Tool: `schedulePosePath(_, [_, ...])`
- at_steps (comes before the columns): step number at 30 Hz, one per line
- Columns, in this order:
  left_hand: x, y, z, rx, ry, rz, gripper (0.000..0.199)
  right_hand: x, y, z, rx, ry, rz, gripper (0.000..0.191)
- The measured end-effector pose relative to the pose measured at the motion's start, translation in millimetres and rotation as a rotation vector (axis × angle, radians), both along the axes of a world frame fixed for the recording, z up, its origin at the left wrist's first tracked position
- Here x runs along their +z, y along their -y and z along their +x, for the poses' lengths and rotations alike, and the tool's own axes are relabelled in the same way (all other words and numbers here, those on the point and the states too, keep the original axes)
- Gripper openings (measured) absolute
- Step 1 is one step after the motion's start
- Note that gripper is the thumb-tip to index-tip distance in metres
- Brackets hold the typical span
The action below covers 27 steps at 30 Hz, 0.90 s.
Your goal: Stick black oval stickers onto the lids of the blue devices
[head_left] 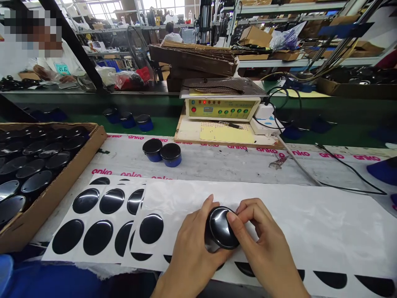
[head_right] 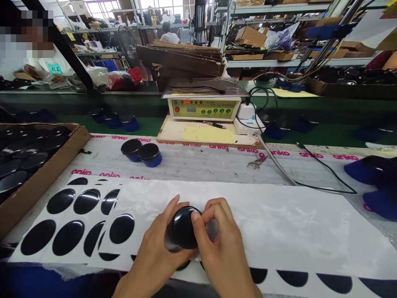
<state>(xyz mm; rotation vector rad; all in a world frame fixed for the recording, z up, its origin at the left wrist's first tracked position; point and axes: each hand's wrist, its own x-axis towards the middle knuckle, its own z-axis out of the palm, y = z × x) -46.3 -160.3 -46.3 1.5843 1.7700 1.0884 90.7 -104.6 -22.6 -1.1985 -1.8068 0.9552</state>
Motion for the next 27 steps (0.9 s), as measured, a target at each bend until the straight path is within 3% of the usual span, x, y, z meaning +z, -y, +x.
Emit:
schedulePosePath(5, [2.2,-1.4,-2.3,-0.012,-0.062,0.016,0.094,5.3,1.1,-1.5,0.027,0.086,0.049,0.023])
schedulePosePath(9, [3.7,-1.4,-3.6,-0.140,-0.282,0.119,0.086,8.7,-5.4,6.3,0.039,0.432,0.396,0.023])
schedulePosePath(12, [7.4,6.1,1.6,-0.166,-0.409,0.127,0.074,7.8,-21.2,26.6,-0.072,0.743,0.597,0.032])
schedulePosePath(14, [13.8,10.4,4.1,-0.185,-0.464,0.103,0.068,5.5,-32.0,41.5,-0.164,0.768,0.571,0.038])
schedulePosePath(16, [25.8,4.1,-1.9,-0.264,-0.489,0.091,0.064,1.8,-38.1,51.7,-0.132,0.663,0.497,0.038])
schedulePosePath(19, [55.2,-41.9,-39.3,-0.211,-0.444,0.079,0.053,-6.9,-35.9,56.3,0.067,0.508,0.479,0.024])
schedulePosePath(21, [77.1,-95.7,-80.7,-0.008,-0.456,0.095,0.055,-14.4,-30.1,56.1,0.138,0.502,0.536,0.025])
schedulePosePath(23, [93.7,-155.0,-123.9,0.110,-0.459,0.077,0.061,-21.9,-24.8,56.7,0.149,0.547,0.601,0.034])
schedulePosePath(25, [101.2,-204.7,-157.6,0.164,-0.440,0.019,0.055,-28.5,-22.0,58.7,0.140,0.594,0.651,0.039])
schedulePosePath(27, [101.1,-233.8,-176.5,0.175,-0.403,-0.027,0.045,-34.3,-22.5,62.1,0.129,0.624,0.697,0.042])
